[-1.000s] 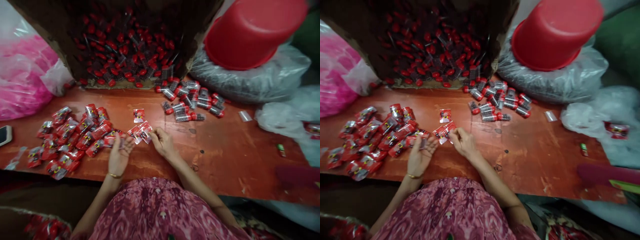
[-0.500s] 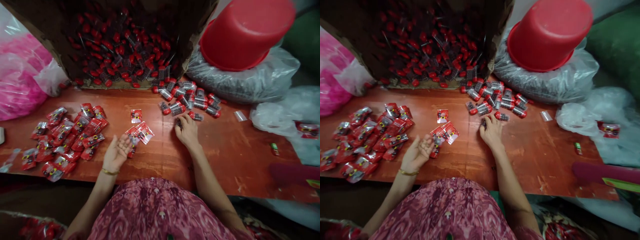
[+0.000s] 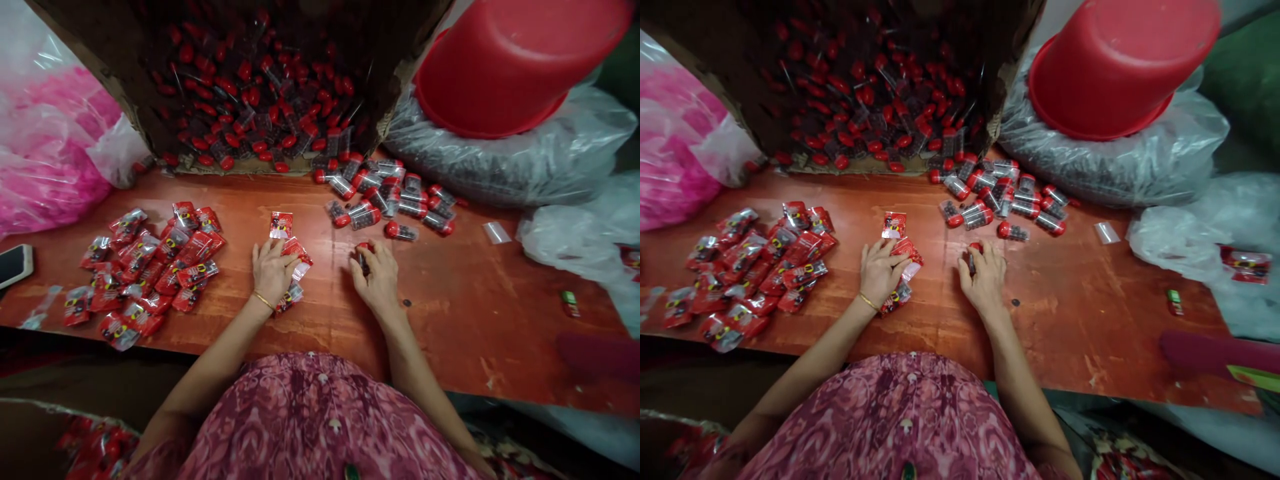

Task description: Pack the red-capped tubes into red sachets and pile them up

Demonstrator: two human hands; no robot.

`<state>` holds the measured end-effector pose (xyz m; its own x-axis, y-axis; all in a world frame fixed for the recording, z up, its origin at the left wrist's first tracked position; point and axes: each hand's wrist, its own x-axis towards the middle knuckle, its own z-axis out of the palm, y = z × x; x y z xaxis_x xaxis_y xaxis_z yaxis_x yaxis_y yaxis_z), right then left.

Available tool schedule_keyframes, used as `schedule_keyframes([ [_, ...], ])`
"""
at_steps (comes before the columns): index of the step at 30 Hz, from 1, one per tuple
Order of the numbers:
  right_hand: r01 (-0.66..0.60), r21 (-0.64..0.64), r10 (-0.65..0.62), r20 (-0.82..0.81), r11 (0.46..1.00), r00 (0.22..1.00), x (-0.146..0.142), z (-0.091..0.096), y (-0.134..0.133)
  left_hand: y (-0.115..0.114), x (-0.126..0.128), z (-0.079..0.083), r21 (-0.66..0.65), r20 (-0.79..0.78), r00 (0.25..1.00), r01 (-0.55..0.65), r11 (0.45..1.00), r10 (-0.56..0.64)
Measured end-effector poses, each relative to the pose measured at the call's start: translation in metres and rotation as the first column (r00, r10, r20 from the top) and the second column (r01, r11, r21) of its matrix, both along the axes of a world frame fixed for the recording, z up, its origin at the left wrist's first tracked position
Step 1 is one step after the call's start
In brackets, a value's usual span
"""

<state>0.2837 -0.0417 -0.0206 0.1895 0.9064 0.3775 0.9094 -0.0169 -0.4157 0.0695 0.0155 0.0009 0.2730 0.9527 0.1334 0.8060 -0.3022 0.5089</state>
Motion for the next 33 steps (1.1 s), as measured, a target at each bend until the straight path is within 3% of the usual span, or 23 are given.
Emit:
schedule_keyframes([
  [6, -0.038, 0.117, 0.041, -0.026, 0.992, 0.999, -0.022, 0.017, -0.001, 0.006, -0.003, 0.003, 0.035, 0.010, 1.000, 0.008, 0.999, -0.008],
  [16, -0.143, 0.108, 0.157, -0.133, 0.984, 0.979, -0.045, 0.020, 0.001, 0.012, -0.009, -0.005, -0.028, 0.060, 0.998, -0.015, 0.999, 0.017],
  [19, -0.159, 0.117, 0.185, -0.258, 0.980, 0.948, -0.050, 0.022, 0.000, 0.013, -0.009, -0.003, 0.004, 0.114, 0.992, -0.050, 0.999, 0.050],
  [22, -0.187, 0.047, 0.183, -0.526, 0.981, 0.831, -0.063, 0.027, 0.004, 0.009, -0.004, 0.009, 0.088, 0.157, 0.985, -0.089, 0.992, 0.074],
  [25, -0.232, -0.017, 0.128, -0.794, 0.973, 0.594, -0.080, 0.032, 0.013, 0.002, 0.004, 0.026, 0.157, 0.196, 0.980, -0.055, 0.986, 0.024],
  [27, -0.224, -0.006, 0.105, -0.873, 0.975, 0.477, -0.088, 0.035, 0.020, -0.002, 0.009, 0.036, 0.158, 0.254, 0.967, -0.040, 0.987, -0.001],
  [30, -0.148, 0.015, 0.081, -0.891, 0.989, 0.447, -0.090, 0.037, 0.024, -0.006, 0.013, 0.042, 0.027, 0.458, 0.882, -0.135, 0.991, 0.107],
  [31, -0.121, 0.015, 0.069, -0.886, 0.993, 0.459, -0.088, 0.037, 0.024, -0.007, 0.014, 0.042, -0.088, 0.544, 0.821, -0.151, 0.985, 0.174],
  [33, -0.066, 0.017, 0.048, -0.867, 0.998, 0.497, -0.084, 0.036, 0.022, -0.009, 0.015, 0.042, -0.382, 0.669, 0.676, -0.043, 0.923, 0.308],
])
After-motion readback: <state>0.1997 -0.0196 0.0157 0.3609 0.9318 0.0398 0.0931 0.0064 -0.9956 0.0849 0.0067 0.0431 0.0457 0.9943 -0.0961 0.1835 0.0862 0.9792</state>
